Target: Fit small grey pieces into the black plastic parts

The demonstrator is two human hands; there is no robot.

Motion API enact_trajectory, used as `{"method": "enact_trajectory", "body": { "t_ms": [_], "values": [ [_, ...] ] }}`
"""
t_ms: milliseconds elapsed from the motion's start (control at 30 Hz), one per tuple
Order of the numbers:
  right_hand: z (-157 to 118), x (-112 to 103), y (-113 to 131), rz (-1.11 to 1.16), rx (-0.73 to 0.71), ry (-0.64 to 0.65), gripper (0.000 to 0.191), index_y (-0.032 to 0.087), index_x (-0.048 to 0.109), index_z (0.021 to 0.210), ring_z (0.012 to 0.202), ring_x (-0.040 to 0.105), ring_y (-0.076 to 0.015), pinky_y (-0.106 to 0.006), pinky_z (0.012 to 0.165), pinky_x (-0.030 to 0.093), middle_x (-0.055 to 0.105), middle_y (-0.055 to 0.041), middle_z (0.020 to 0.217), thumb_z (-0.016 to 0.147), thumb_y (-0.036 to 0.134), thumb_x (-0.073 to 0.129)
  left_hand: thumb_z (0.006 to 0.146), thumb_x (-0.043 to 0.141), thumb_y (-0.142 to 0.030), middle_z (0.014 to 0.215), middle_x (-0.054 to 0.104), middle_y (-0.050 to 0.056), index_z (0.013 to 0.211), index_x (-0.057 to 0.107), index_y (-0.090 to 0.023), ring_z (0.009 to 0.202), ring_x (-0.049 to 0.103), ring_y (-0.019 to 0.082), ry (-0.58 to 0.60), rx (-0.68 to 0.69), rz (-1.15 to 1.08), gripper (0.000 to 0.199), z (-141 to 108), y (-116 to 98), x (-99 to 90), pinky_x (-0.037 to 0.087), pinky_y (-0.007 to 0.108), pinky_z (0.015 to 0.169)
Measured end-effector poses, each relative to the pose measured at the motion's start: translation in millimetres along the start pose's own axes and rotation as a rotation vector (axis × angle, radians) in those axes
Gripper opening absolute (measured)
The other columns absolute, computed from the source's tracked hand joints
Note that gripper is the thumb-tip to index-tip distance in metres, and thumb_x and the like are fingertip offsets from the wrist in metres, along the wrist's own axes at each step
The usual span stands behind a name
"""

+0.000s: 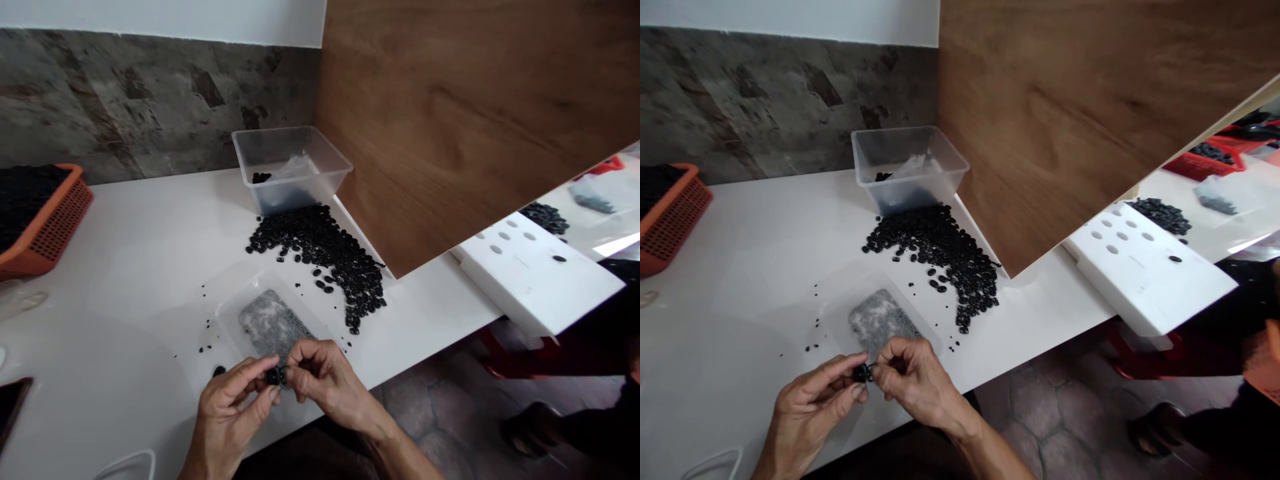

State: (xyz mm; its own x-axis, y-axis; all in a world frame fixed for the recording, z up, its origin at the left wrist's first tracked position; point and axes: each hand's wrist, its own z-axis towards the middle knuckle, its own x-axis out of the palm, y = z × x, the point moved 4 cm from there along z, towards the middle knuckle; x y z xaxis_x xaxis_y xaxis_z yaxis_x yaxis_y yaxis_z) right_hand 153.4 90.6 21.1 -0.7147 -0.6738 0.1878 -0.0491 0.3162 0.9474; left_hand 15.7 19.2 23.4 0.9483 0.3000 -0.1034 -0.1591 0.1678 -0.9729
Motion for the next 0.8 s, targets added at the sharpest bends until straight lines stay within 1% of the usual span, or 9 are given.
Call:
{"method": "enact_trajectory", "body": {
  "t_ms": [100, 167, 400, 567, 667, 800],
  "values": [
    [-1, 1, 2, 0.015, -0.008, -0.004, 0.031, 0.014, 0.057, 0.072, 0.05, 0.043, -0.0074, -0.019, 0.049, 0.032, 0.05, 0.0033, 0.056, 0.081, 0.041, 0.068, 0.073, 0.068, -0.015, 0.067, 0.07, -0.002, 0.098, 0.076, -0.026, 0.05, 0.065, 0.01, -0.059, -0.096, 0.005, 0.028, -2, -1, 2.1, 0.054, 0.014, 0.051],
    [-1, 2, 3, 0.019, -0.023, -0.003, 0.032, 0.013, 0.058, 0.073, 0.051, 0.043, -0.0076, -0.019, 0.05, 0.033, 0.05, 0.0028, 0.057, 0.081, 0.042, 0.068, 0.073, 0.068, -0.016, 0.066, 0.069, -0.002, 0.097, 0.076, -0.027, 0.051, 0.065, 0.01, -0.076, -0.121, 0.0, 0.027, -3, -3, 3.4, 0.054, 0.014, 0.053],
    [-5, 4, 2, 0.038, -0.058, 0.004, 0.034, 0.012, 0.061, 0.079, 0.057, 0.05, -0.0098, -0.021, 0.054, 0.038, 0.055, 0.0, 0.064, 0.084, 0.045, 0.065, 0.074, 0.068, -0.014, 0.068, 0.07, -0.003, 0.098, 0.076, -0.03, 0.052, 0.065, 0.009, -0.098, -0.101, -0.029, 0.03, -4, -5, 4.2, 0.054, 0.014, 0.055],
    [-6, 6, 11, 0.022, -0.101, 0.009, 0.033, 0.013, 0.058, 0.076, 0.058, 0.049, -0.009, -0.02, 0.056, 0.038, 0.056, 0.0003, 0.064, 0.086, 0.044, 0.063, 0.078, 0.067, -0.018, 0.069, 0.07, -0.002, 0.104, 0.074, -0.029, 0.056, 0.064, 0.009, -0.103, -0.093, -0.1, 0.029, -8, -7, 6.3, 0.054, 0.015, 0.055],
    [-7, 5, 18, -0.044, -0.102, 0.032, 0.03, 0.014, 0.057, 0.074, 0.056, 0.046, -0.0082, -0.02, 0.055, 0.037, 0.054, 0.0019, 0.062, 0.087, 0.041, 0.062, 0.079, 0.068, -0.02, 0.067, 0.07, -0.001, 0.102, 0.075, -0.026, 0.056, 0.064, 0.01, -0.107, -0.113, -0.132, 0.025, -10, -7, 7.2, 0.055, 0.017, 0.055],
    [-8, 0, 21, -0.205, -0.066, 0.033, 0.029, 0.015, 0.057, 0.073, 0.056, 0.043, -0.0091, -0.02, 0.053, 0.035, 0.05, 0.0028, 0.061, 0.087, 0.04, 0.063, 0.077, 0.07, -0.021, 0.072, 0.071, 0.0, 0.098, 0.076, -0.025, 0.056, 0.067, 0.012, -0.145, -0.162, -0.118, 0.023, -10, -8, 6.8, 0.058, 0.019, 0.056]
  ]
}}
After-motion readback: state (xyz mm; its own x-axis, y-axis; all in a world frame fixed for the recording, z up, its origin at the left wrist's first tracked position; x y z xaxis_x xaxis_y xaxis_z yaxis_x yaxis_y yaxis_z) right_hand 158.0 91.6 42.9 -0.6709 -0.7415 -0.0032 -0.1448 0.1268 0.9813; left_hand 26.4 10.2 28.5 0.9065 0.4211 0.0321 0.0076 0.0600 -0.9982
